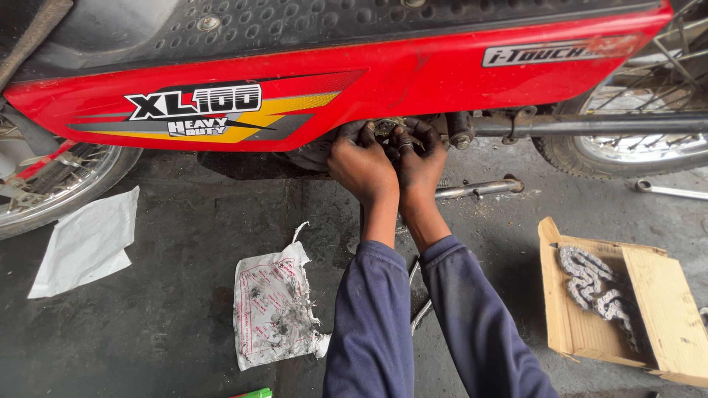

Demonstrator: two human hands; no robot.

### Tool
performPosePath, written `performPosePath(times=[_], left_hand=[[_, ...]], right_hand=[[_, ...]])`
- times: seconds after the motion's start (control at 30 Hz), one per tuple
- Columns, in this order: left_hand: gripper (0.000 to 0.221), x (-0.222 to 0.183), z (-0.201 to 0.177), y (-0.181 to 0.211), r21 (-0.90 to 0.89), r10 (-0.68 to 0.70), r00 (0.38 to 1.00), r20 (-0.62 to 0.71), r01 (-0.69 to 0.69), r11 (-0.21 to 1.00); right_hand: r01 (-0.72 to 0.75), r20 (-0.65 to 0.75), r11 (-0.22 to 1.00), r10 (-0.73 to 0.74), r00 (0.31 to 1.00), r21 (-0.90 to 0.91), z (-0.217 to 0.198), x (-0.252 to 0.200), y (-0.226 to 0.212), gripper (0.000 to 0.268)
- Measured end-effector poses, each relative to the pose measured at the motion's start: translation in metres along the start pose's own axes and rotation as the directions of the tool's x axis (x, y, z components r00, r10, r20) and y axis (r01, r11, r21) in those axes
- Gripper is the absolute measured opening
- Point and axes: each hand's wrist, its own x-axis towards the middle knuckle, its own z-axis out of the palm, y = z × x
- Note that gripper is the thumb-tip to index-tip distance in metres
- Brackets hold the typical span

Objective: The person is removing and replacing a drive chain on a red TVS XL100 moped.

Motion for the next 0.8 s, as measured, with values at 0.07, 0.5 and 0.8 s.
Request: performPosePath(times=[0.07, 0.5, 0.8], left_hand=[[0.013, 0.000, -0.002, 0.003, -0.007, 0.017, 1.000, -0.004, -0.017, 1.000], [0.015, -0.001, 0.000, 0.000, -0.042, -0.012, 0.999, -0.032, 0.011, 0.999], [0.016, 0.000, 0.001, -0.005, -0.117, 0.005, 1.000, -0.009, -0.006, 0.993]], right_hand=[[-0.023, 0.031, 0.994, 0.020, 0.999, 0.109, 0.000, 0.000, -0.001, 0.021], [0.056, 0.064, 0.997, -0.059, 0.996, 0.045, -0.001, 0.009, 0.011, 0.025], [-0.026, 0.049, 0.993, 0.020, 0.999, 0.117, 0.000, 0.003, 0.007, 0.019]])
